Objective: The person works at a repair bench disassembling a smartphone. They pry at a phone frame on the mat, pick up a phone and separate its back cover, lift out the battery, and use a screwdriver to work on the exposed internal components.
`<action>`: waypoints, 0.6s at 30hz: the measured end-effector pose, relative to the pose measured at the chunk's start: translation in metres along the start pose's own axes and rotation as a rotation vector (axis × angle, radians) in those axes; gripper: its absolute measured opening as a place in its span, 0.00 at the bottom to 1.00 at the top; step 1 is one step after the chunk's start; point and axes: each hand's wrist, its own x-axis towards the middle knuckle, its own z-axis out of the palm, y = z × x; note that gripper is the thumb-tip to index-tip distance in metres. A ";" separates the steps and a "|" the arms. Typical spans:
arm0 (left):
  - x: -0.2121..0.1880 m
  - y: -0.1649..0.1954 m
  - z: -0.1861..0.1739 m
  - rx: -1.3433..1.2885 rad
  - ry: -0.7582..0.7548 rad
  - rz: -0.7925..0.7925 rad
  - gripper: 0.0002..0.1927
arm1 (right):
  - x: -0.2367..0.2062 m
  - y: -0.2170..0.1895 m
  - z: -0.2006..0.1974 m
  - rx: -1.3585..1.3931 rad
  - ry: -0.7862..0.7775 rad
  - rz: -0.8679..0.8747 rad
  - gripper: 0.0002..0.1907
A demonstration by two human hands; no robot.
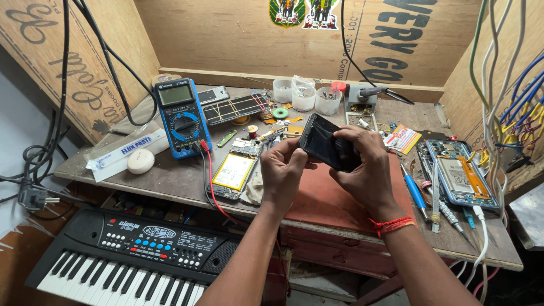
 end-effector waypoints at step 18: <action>0.003 -0.009 -0.008 -0.161 -0.039 -0.060 0.13 | -0.003 0.002 0.002 -0.065 0.072 -0.008 0.34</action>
